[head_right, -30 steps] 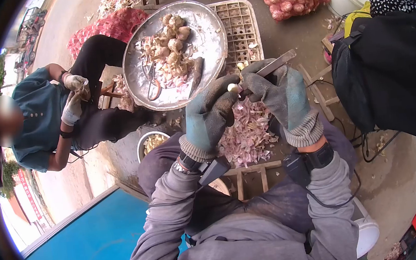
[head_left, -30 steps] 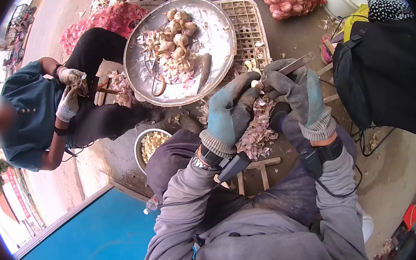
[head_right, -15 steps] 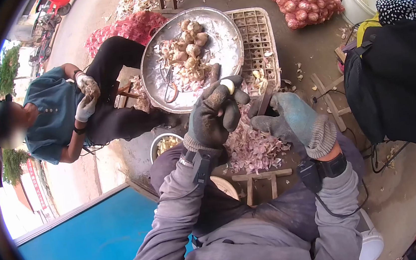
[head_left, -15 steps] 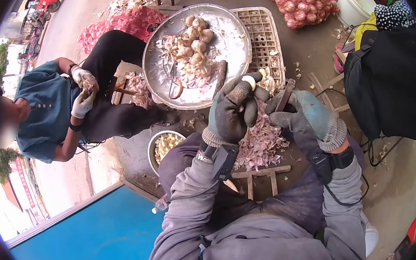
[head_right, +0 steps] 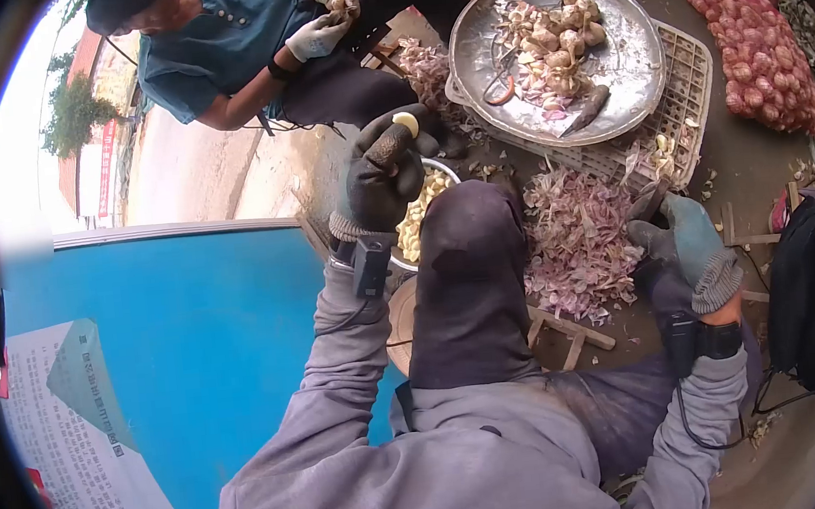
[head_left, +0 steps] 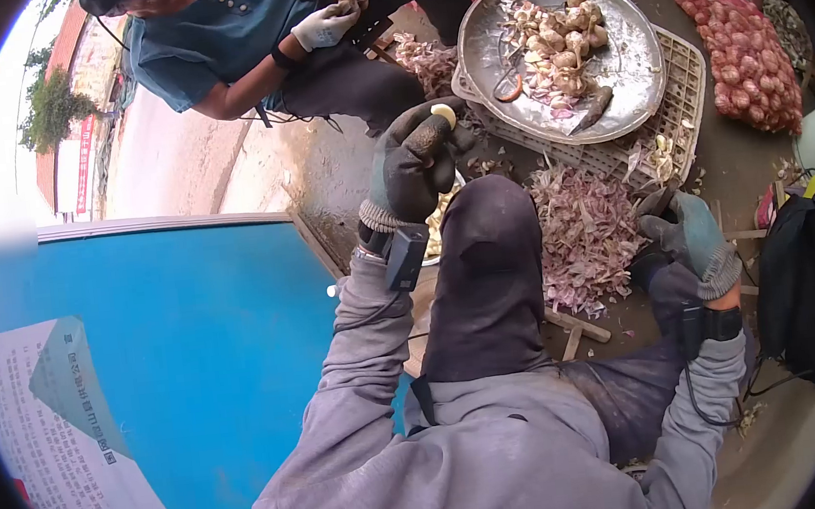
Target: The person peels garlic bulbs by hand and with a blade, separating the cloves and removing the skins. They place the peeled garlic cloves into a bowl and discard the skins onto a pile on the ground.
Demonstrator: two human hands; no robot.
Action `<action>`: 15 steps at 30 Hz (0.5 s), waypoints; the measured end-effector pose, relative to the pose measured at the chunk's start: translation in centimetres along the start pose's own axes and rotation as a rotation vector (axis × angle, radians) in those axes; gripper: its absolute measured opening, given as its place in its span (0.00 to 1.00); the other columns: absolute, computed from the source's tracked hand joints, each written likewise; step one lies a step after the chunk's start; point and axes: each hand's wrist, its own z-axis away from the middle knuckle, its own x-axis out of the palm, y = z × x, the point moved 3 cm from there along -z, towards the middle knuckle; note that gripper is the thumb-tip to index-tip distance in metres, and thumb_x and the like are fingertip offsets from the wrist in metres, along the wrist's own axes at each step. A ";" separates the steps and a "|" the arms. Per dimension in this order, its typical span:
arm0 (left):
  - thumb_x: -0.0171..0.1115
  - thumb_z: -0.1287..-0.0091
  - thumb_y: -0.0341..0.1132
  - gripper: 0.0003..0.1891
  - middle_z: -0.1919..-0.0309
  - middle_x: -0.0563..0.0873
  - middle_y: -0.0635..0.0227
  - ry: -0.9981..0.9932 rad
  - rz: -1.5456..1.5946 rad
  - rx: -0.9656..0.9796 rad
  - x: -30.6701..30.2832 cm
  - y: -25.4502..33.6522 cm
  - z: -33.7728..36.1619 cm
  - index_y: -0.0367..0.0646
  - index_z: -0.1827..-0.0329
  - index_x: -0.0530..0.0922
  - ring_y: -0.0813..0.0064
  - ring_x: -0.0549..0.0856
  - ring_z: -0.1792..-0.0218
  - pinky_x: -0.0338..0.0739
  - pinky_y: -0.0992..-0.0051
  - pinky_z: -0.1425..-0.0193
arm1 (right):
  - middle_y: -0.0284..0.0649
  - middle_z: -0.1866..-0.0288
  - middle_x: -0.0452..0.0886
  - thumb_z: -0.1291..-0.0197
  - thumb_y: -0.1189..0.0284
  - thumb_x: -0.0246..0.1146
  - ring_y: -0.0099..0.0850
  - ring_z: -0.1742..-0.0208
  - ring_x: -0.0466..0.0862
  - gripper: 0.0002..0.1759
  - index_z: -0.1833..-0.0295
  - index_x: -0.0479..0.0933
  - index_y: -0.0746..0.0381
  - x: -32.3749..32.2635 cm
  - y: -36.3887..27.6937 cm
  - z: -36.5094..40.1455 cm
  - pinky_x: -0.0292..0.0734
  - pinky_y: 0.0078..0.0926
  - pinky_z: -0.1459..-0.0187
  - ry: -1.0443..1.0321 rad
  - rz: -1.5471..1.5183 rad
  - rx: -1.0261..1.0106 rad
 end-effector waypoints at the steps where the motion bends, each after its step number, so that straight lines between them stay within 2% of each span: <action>1: 0.60 0.24 0.40 0.19 0.66 0.88 0.64 0.064 0.004 -0.018 -2.3 -1.0 1.5 0.37 0.38 0.80 0.86 0.69 0.85 0.60 0.82 0.81 | 0.34 0.62 0.85 0.38 0.77 0.69 0.23 0.61 0.80 0.09 0.53 0.82 0.67 0.4 0.0 -0.2 0.78 0.24 0.55 0.003 -0.007 0.020; 3: 0.60 0.25 0.39 0.18 0.67 0.88 0.64 0.228 -0.110 -0.125 -7.5 -4.6 4.1 0.36 0.38 0.80 0.86 0.69 0.86 0.61 0.83 0.81 | 0.34 0.61 0.85 0.40 0.76 0.70 0.23 0.60 0.80 0.10 0.53 0.82 0.67 1.1 0.4 -0.7 0.77 0.25 0.54 0.006 -0.012 0.062; 5: 0.60 0.26 0.36 0.21 0.65 0.89 0.59 0.371 -0.220 -0.275 -12.0 -9.5 7.4 0.31 0.35 0.77 0.85 0.70 0.86 0.63 0.81 0.82 | 0.36 0.59 0.85 0.40 0.80 0.71 0.26 0.58 0.82 0.12 0.51 0.81 0.68 1.9 1.3 -1.4 0.79 0.27 0.52 -0.032 -0.031 0.109; 9: 0.59 0.28 0.31 0.18 0.63 0.90 0.55 0.594 -0.046 -0.454 -16.0 -17.8 12.8 0.29 0.40 0.78 0.82 0.73 0.86 0.64 0.78 0.84 | 0.35 0.58 0.84 0.39 0.81 0.70 0.24 0.58 0.80 0.11 0.51 0.81 0.67 2.8 1.0 -1.0 0.77 0.24 0.52 -0.095 0.000 0.131; 10: 0.58 0.29 0.30 0.17 0.62 0.91 0.55 0.596 -0.004 -0.487 -17.2 -18.9 13.2 0.30 0.40 0.78 0.80 0.75 0.86 0.66 0.78 0.85 | 0.35 0.59 0.84 0.38 0.80 0.70 0.24 0.58 0.81 0.11 0.50 0.81 0.67 2.8 0.7 -0.6 0.78 0.25 0.52 -0.082 -0.032 0.148; 11: 0.58 0.29 0.30 0.17 0.62 0.91 0.55 0.602 0.010 -0.484 -18.4 -20.0 13.3 0.30 0.40 0.78 0.80 0.75 0.86 0.66 0.78 0.85 | 0.35 0.59 0.84 0.37 0.80 0.70 0.25 0.58 0.81 0.12 0.49 0.81 0.67 2.8 0.6 -0.2 0.78 0.25 0.52 -0.065 -0.066 0.164; 12: 0.59 0.30 0.29 0.19 0.64 0.91 0.56 0.635 0.014 -0.408 -19.7 -20.6 13.0 0.30 0.38 0.77 0.79 0.75 0.86 0.67 0.76 0.85 | 0.34 0.59 0.85 0.35 0.76 0.70 0.24 0.58 0.82 0.12 0.48 0.81 0.66 2.8 0.8 0.3 0.79 0.24 0.55 -0.051 -0.260 0.193; 13: 0.59 0.31 0.29 0.21 0.66 0.90 0.57 0.667 0.014 -0.337 -20.4 -20.1 12.8 0.31 0.35 0.76 0.77 0.75 0.87 0.68 0.74 0.85 | 0.34 0.59 0.85 0.35 0.76 0.70 0.24 0.58 0.82 0.12 0.48 0.81 0.66 2.6 0.2 0.8 0.79 0.24 0.55 -0.055 -0.252 0.196; 15: 0.58 0.30 0.30 0.21 0.62 0.91 0.56 0.687 0.017 -0.345 -22.2 -20.2 11.9 0.32 0.35 0.75 0.76 0.76 0.85 0.72 0.73 0.84 | 0.34 0.59 0.85 0.32 0.72 0.69 0.23 0.58 0.84 0.12 0.47 0.81 0.65 1.2 -2.3 2.3 0.79 0.21 0.58 -0.023 -0.183 0.119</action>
